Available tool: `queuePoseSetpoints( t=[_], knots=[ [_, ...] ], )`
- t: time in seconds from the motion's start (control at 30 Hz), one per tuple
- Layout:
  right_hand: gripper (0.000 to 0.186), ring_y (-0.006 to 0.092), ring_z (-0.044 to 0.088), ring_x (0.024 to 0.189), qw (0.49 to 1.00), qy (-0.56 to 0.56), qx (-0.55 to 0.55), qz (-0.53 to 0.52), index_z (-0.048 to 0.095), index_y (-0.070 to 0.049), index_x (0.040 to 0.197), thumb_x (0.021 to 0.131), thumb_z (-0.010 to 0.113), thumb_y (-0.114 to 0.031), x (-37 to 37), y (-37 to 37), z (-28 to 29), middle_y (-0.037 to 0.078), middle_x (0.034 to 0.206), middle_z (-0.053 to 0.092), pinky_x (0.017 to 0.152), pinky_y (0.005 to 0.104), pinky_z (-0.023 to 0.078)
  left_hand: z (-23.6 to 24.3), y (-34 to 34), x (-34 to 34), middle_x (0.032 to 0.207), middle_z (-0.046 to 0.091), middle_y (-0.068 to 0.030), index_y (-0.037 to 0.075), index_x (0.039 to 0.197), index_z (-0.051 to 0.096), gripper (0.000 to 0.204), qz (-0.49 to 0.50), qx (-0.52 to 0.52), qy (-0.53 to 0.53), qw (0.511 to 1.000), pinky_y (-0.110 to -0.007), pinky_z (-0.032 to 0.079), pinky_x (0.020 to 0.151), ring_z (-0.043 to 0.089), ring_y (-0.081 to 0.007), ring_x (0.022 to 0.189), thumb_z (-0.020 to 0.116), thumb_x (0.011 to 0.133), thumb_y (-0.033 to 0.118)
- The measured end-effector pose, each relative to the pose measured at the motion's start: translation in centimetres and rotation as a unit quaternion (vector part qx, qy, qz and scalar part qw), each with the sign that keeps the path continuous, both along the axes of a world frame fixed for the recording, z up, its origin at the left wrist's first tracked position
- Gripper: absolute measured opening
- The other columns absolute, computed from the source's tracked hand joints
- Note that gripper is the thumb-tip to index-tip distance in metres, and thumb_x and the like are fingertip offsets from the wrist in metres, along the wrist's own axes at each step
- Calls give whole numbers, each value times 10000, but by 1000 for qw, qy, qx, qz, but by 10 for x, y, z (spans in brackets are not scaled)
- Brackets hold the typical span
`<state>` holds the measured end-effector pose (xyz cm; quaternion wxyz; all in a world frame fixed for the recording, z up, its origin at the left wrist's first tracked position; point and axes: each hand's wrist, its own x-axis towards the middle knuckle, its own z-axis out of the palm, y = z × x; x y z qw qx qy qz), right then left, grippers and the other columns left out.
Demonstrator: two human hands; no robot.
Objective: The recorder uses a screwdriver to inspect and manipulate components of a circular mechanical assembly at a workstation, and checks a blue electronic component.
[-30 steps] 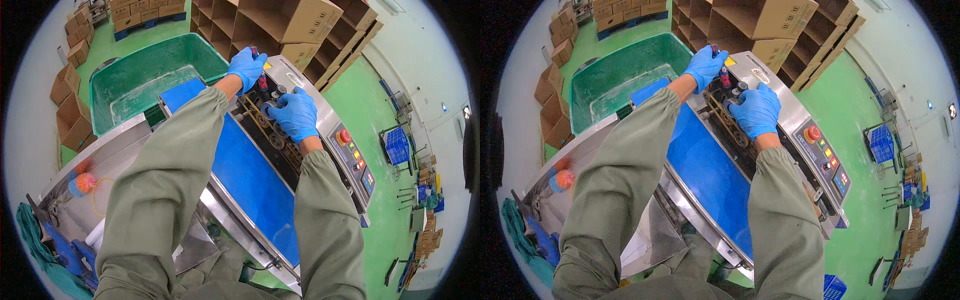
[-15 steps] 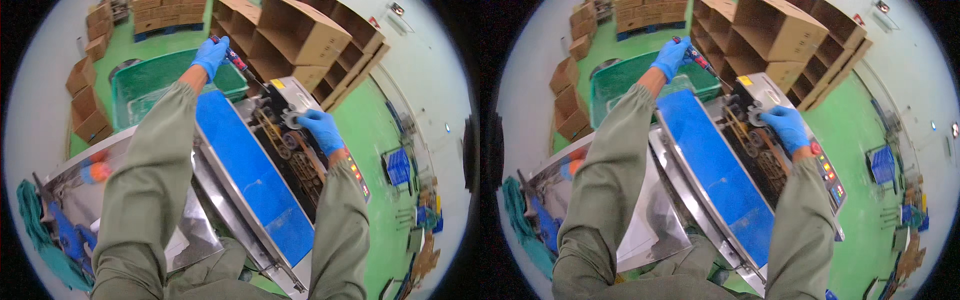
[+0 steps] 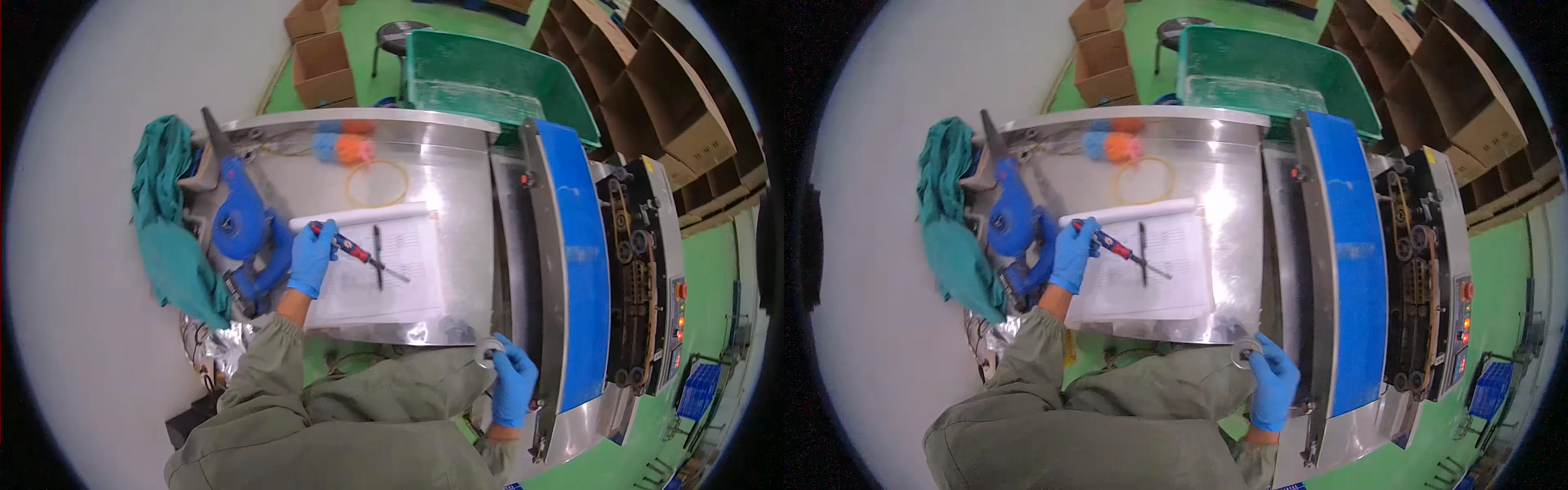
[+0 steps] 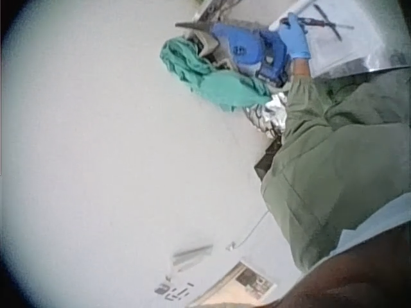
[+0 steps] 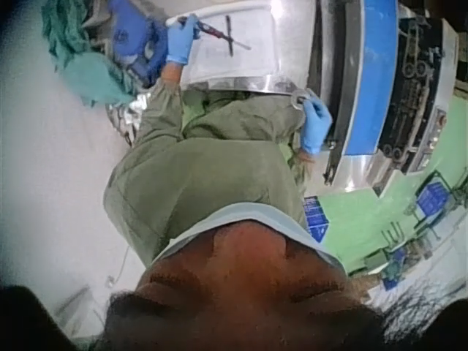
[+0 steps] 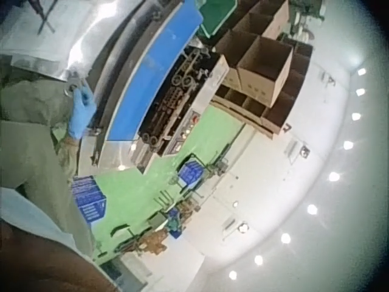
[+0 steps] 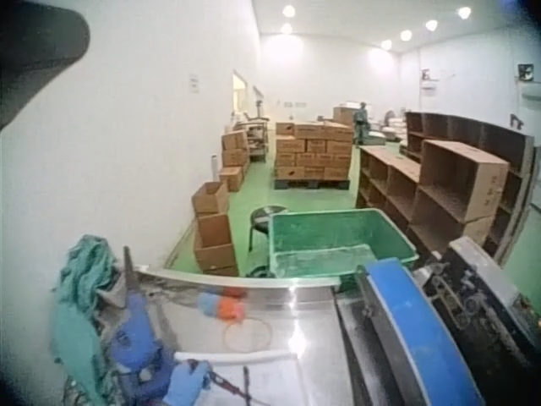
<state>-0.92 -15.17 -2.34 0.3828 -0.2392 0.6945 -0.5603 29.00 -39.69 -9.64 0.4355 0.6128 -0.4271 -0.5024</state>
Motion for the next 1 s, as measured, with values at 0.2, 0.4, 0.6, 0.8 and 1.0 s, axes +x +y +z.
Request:
queuePoseSetpoints(
  t=[0.2, 0.4, 0.6, 0.8, 1.0],
  knots=[
    [147, 155, 650, 822, 985, -168, -9, -49, 664, -7, 965, 860, 658, -109, 59, 0, -49, 76, 927, 677, 746, 290, 538, -17, 35, 14, 717, 641, -75, -28, 904, 620, 276, -94, 33, -88, 991, -274, 498, 545, 629, -120, 626, 591, 925, 246],
    [103, 146, 635, 786, 988, -150, 26, -16, 648, -46, 925, 863, 657, -128, 73, 4, -79, 48, 893, 665, 702, 281, 526, 2, 48, 34, 783, 643, -140, 10, 961, 623, 155, -71, -126, -216, 966, -325, 511, 655, 648, -184, 678, 566, 884, 132],
    [208, 121, 588, 807, 987, -151, 42, 38, 644, 33, 987, 888, 623, -150, 93, -9, -92, 67, 925, 654, 699, 244, 482, 77, 18, 120, 1033, 588, -201, 19, 1102, 569, 311, 143, -290, -371, 871, -426, 437, 879, 561, -351, 982, 617, 811, 119],
    [120, 141, 597, 808, 990, -128, 23, 49, 628, -23, 893, 879, 622, -142, 79, 4, -109, 40, 891, 632, 737, 283, 496, 38, 2, 252, 1219, 507, -254, 21, 1239, 498, 559, 214, -39, -712, 668, -449, 426, 916, 500, -405, 1105, 673, 782, 290],
    [157, 131, 557, 818, 997, -76, -3, 33, 626, -12, 879, 901, 581, -160, 78, 6, -102, 47, 872, 619, 745, 271, 438, 4, 12, 367, 1119, 604, -219, 75, 1165, 606, 423, -18, 71, -543, 836, -462, 458, 901, 571, -395, 1044, 616, 780, 252]
  ],
)
